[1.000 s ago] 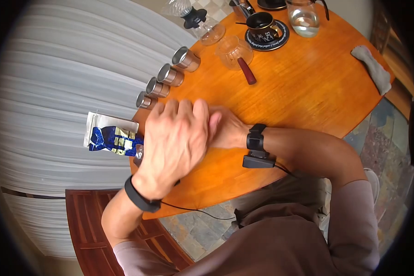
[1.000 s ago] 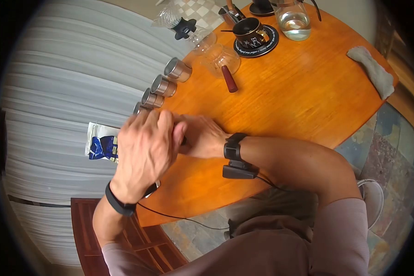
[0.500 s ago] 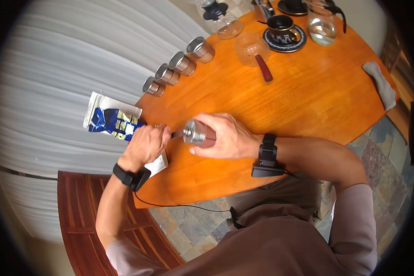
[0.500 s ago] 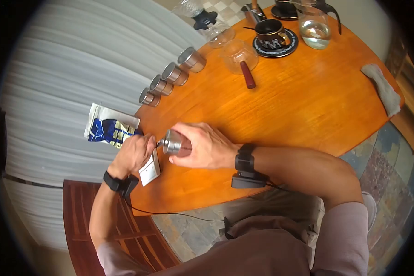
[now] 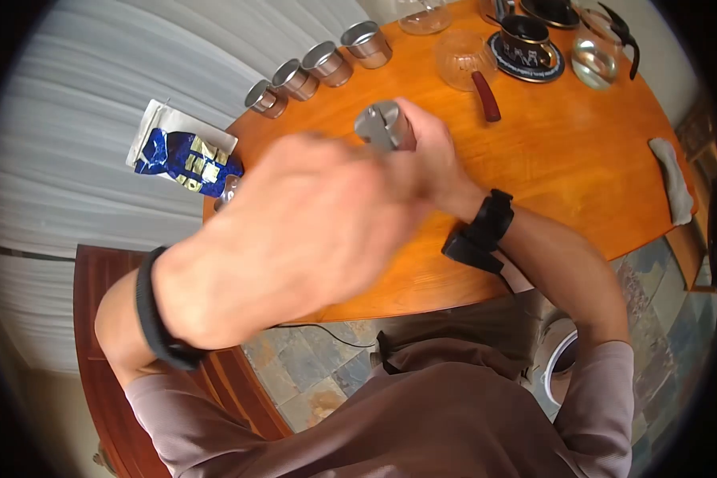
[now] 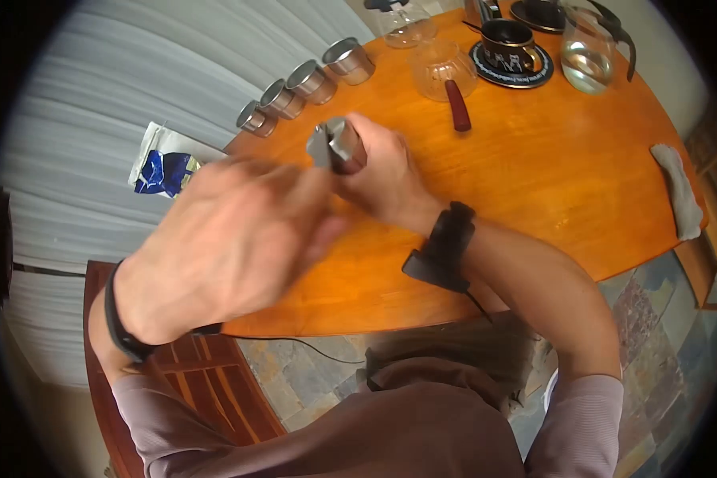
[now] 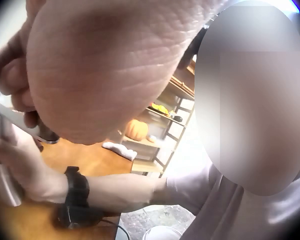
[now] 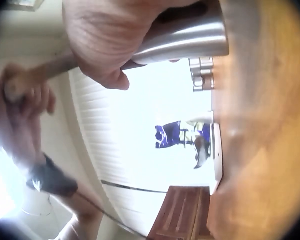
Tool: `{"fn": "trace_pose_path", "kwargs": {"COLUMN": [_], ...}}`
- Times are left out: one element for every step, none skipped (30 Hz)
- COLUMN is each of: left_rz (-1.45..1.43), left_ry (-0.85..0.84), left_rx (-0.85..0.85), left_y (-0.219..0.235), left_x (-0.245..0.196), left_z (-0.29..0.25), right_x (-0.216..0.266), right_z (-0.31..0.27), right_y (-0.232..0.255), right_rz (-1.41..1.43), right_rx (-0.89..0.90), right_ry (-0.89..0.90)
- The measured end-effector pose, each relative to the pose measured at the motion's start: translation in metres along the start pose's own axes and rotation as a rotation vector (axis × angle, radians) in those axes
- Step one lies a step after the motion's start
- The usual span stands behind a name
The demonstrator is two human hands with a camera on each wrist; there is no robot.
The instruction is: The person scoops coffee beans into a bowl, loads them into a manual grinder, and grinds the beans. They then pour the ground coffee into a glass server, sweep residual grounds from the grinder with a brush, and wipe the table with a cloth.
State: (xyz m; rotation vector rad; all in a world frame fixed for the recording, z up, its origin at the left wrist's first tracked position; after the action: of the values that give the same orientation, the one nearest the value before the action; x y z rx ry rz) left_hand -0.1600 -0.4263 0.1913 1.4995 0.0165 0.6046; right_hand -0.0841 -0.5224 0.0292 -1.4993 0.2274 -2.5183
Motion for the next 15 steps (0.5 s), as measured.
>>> {"fn": "trace_pose_path", "kwargs": {"left_rz": [-0.020, -0.084, -0.143, -0.191, -0.240, -0.246, -0.253, -0.142, 0.062, 0.231, 0.156, 0.045, -0.041, -0.034, -0.313], "left_ry": [-0.017, 0.200, 0.425, 0.550, 0.682, 0.685, 0.694, 0.430, 0.175, -0.045, -0.001, 0.031, 0.088, -0.243, -0.209], "left_rx": [-0.057, 0.204, 0.463, 0.549, 0.633, 0.625, 0.613, 0.430, 0.405, 0.241, 0.364, 0.293, 0.314, 0.075, 0.251], "left_y": [0.000, 0.011, 0.021, 0.018, 0.012, 0.003, -0.010, -0.025, -0.043, -0.051, -0.044, -0.054, -0.052, -0.055, -0.041], "left_x": [0.012, 0.029, 0.044, 0.060, 0.078, 0.092, 0.107, 0.119, 0.132, 0.133, 0.120, 0.116, 0.103, 0.096, 0.088], "left_z": [-0.020, -0.021, -0.024, -0.030, -0.037, -0.043, -0.054, -0.067, -0.074, -0.074, -0.052, -0.032, -0.006, 0.018, 0.034], "right_x": [-0.002, -0.003, -0.004, 0.005, 0.010, 0.016, 0.018, 0.019, 0.017, 0.020, 0.021, 0.020, 0.019, 0.015, 0.010], "right_z": [-0.001, -0.001, -0.001, -0.003, -0.006, -0.011, -0.016, -0.021, -0.026, -0.030, -0.035, -0.037, -0.041, -0.041, -0.040], "right_y": [0.001, -0.002, -0.003, -0.003, -0.004, -0.009, -0.015, -0.018, -0.021, -0.025, -0.028, -0.028, -0.027, -0.024, -0.024], "right_rz": [0.004, 0.089, 0.173, 0.177, 0.182, 0.204, 0.225, 0.136, 0.141, 0.069, 0.004, -0.023, -0.001, -0.067, -0.138], "right_rx": [-0.014, -0.013, -0.004, 0.068, 0.075, 0.146, 0.223, 0.294, 0.323, 0.376, 0.434, 0.535, 0.587, 0.556, 0.532], "right_ry": [-0.006, 0.008, 0.023, 0.000, -0.007, -0.007, -0.008, 0.006, -0.009, 0.151, 0.314, 0.319, 0.300, 0.212, 0.127]}}
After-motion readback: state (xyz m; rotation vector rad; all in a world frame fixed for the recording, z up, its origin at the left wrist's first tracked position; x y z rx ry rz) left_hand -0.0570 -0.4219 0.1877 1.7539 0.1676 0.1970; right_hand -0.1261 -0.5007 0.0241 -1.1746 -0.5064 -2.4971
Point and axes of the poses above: each hand's wrist, its own z-axis towards the middle knuckle, its own y-axis out of the back of the hand, x = y × z, the point moved 3 cm from there along z, towards the middle knuckle, and after that the axes turned 6 degrees about y, right-handed, at the moved point
